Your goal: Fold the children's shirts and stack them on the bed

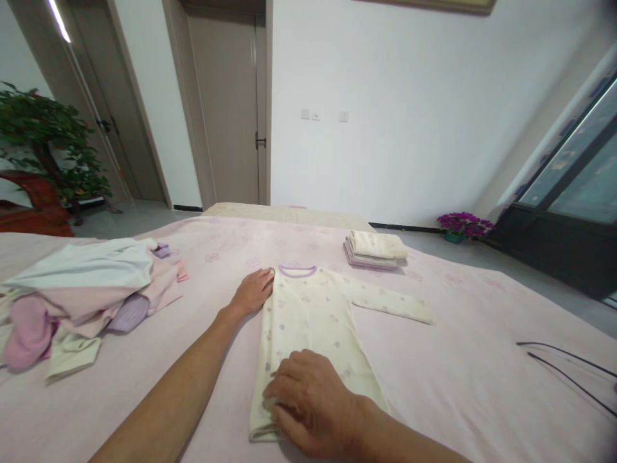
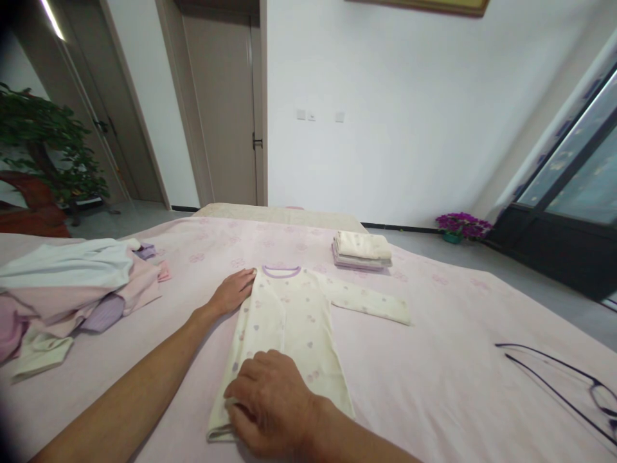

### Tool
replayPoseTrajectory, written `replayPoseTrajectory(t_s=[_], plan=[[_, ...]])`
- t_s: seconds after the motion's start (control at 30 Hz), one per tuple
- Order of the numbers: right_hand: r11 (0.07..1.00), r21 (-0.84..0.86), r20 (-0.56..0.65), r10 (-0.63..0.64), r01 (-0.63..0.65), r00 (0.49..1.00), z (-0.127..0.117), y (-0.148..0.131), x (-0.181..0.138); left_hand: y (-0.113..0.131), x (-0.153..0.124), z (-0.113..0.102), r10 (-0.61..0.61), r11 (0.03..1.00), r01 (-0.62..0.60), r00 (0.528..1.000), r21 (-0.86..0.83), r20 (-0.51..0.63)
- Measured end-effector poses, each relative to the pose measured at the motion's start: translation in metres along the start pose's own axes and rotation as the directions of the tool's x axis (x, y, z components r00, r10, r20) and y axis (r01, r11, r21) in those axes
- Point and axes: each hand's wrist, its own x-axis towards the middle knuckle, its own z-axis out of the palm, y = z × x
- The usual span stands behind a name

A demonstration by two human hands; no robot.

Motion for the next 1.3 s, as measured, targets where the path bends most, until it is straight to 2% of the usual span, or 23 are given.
replayPoseTrajectory(t_s=[0.13, 0.27, 0.53, 0.77, 0.93, 1.17, 1.3], plan=[[0.985, -0.066, -0.05, 0.154, -0.157, 0.987, -0.006, 0.009, -0.003, -0.001, 0.001, 0.001, 0.02, 1.0, -0.02, 1.0, -0.005, -0.024], [0.96, -0.183, -0.057, 0.204, -0.211, 0.977, 0.0, 0.017, -0.003, -0.004, 0.002, 0.004, 0.033, 0.999, -0.032, 0.999, 0.003, -0.032], [0.97, -0.192, -0.121, 0.126, -0.148, 0.985, 0.005, 0.023, -0.002, -0.005, 0.001, 0.007, 0.095, 0.995, -0.096, 0.995, 0.032, 0.011], [0.979, -0.174, -0.1, 0.093, -0.109, 0.991, 0.009, 0.022, -0.001, 0.002, -0.001, 0.004, 0.017, 0.997, -0.023, 0.997, 0.078, 0.073], [0.981, -0.173, -0.055, 0.082, -0.091, 0.995, 0.011, 0.022, -0.001, 0.001, 0.001, 0.005, -0.032, 0.998, 0.026, 0.993, 0.051, 0.115], [0.99, -0.131, -0.04, 0.05, -0.055, 0.998, 0.011, 0.022, -0.001, 0.002, 0.0, 0.001, -0.036, 0.996, 0.034, 0.999, -0.08, -0.024], [0.993, -0.111, -0.007, 0.042, -0.042, 0.999, 0.01, 0.021, -0.001, 0.003, -0.001, -0.001, -0.063, 0.993, 0.058, 0.997, -0.107, -0.046]])
